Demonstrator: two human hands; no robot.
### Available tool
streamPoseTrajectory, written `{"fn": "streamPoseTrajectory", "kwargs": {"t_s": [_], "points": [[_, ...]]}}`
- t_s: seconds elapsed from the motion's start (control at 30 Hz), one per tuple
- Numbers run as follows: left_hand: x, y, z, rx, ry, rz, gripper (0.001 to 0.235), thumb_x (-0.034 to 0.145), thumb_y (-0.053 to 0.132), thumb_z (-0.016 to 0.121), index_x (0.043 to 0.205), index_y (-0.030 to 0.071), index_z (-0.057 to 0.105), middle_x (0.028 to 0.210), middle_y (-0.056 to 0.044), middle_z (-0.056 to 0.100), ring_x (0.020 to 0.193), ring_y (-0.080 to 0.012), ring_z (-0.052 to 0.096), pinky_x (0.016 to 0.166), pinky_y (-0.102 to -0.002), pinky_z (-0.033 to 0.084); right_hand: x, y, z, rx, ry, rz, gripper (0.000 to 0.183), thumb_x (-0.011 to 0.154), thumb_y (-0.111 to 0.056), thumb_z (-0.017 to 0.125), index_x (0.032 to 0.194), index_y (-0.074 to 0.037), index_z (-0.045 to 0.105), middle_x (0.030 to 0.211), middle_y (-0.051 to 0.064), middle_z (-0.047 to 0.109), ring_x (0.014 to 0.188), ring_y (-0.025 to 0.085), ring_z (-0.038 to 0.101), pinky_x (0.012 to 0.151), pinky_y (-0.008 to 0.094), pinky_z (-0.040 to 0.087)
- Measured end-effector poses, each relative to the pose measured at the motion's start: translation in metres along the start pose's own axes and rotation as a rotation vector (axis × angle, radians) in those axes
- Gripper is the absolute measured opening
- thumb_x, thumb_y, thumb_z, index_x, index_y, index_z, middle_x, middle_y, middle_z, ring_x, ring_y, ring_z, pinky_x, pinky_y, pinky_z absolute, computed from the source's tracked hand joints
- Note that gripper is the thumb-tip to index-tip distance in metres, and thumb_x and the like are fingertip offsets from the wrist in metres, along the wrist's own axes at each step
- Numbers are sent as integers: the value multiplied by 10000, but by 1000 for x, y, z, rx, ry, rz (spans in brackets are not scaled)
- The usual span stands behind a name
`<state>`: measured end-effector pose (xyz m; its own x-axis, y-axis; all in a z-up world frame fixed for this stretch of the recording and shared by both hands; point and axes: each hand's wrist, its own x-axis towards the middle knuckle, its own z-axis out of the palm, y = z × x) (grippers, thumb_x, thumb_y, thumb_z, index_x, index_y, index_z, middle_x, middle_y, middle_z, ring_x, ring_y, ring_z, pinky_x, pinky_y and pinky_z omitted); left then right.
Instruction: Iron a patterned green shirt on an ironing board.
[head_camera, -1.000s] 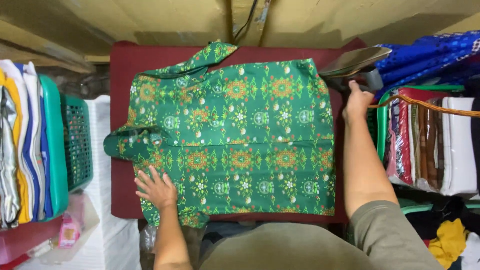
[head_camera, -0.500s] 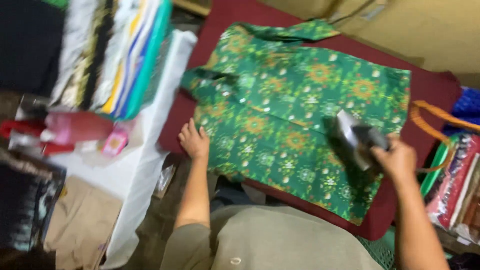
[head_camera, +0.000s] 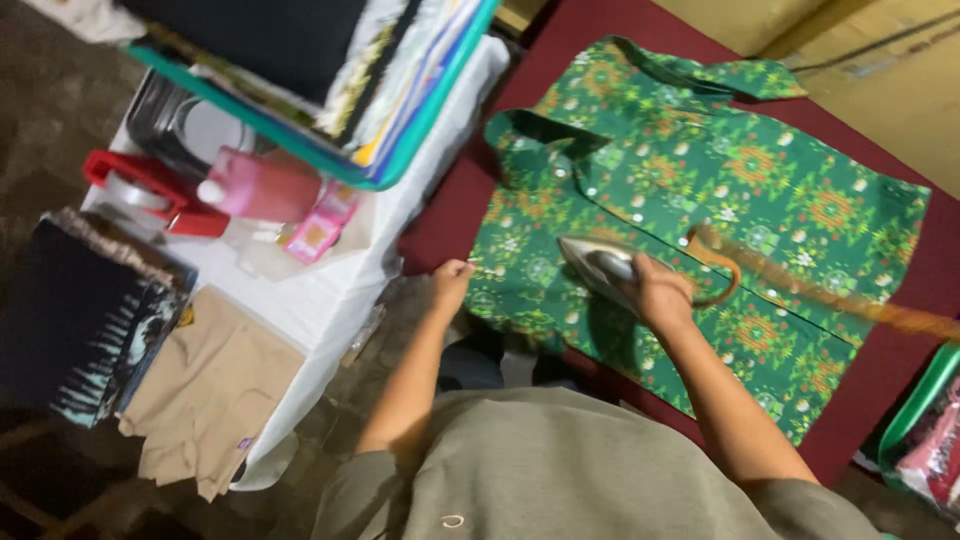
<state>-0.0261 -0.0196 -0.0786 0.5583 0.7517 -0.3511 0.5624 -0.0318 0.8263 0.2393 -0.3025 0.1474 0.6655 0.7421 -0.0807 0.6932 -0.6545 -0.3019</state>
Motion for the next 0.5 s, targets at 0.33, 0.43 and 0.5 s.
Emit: {"fn": "streamPoseTrajectory", "kwargs": {"t_s": [0.33, 0.43, 0.5], "points": [[-12, 24, -8, -149, -39, -29, 214, 913, 241, 704, 910, 30, 743, 788, -109, 750, 728, -154, 699, 717, -344, 559, 104, -133, 34, 45, -24, -158, 348, 876, -369, 720, 1020, -70, 619, 961, 223, 716, 887, 439, 690, 756, 531, 543], [-13, 24, -6, -112, -17, -34, 204, 886, 237, 710, 901, 37, 750, 815, -125, 766, 747, -180, 743, 732, -346, 579, 115, -164, 41, 21, -76, -163, 406, 863, -424, 734, 1019, -67, 620, 948, 224, 719, 874, 433, 694, 758, 527, 547], [-13, 24, -7, -140, 1, -9, 202, 874, 236, 715, 893, 38, 751, 826, -134, 770, 761, -196, 755, 736, -350, 584, 112, -180, 41, -19, -125, -149, 442, 851, -463, 749, 1002, -68, 622, 936, 223, 721, 863, 430, 695, 754, 528, 546]]}}
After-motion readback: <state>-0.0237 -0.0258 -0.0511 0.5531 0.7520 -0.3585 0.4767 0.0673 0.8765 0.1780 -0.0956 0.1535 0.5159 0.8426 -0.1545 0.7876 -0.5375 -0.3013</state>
